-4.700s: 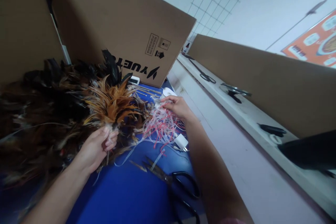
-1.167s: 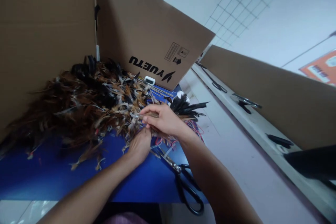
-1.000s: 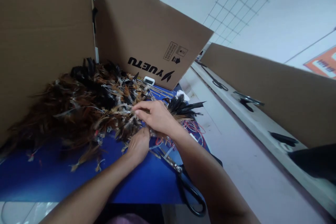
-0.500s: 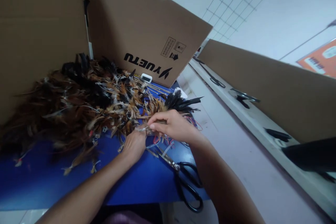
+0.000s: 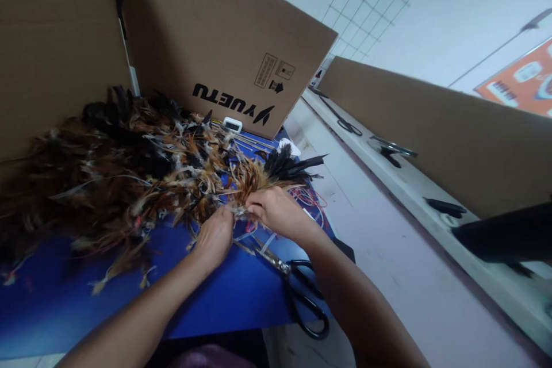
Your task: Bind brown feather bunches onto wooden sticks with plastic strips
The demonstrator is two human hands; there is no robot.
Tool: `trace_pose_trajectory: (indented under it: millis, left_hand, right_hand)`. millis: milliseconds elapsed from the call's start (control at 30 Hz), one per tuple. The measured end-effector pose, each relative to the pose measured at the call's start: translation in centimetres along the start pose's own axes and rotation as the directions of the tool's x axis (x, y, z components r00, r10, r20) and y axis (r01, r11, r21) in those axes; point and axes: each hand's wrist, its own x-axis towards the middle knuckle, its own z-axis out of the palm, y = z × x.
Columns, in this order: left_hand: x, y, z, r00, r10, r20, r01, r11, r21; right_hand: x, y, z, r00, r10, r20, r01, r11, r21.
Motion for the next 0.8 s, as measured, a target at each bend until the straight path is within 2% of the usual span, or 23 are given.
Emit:
trace_pose_trajectory:
  millis: [200,500,667,800]
  left_hand:
    - [0.0,-0.1,0.1,1.000,0.020,-0.016,-0.021,0.996,-0.081]
    - [0.0,-0.1,0.0,0.999,0.017,-0.046,-0.024,0.987,-0.156]
    - [0.0,0.0,-0.1,0.995,0.052,-0.084,-0.068,0.978,-0.199]
    - [0.1,0.0,-0.1,0.999,-0.004,-0.041,-0.002,0.986,-0.164]
  right_hand:
    - [0.1,-0.6,-0.1,0.999,0.027,0.034,-0.023,0.995,-0.100]
    - [0.0,-1.4,0.3,0.998,-0.067,0.017,0.068,0.936,-0.344]
    - [0.2,-1.7,0.1,0.997,-0.067,0.025,0.072,0.938,-0.339]
    - [-0.1,-1.0,-0.6,0.997,-0.073,-0.009,0.068,0.962,-0.264]
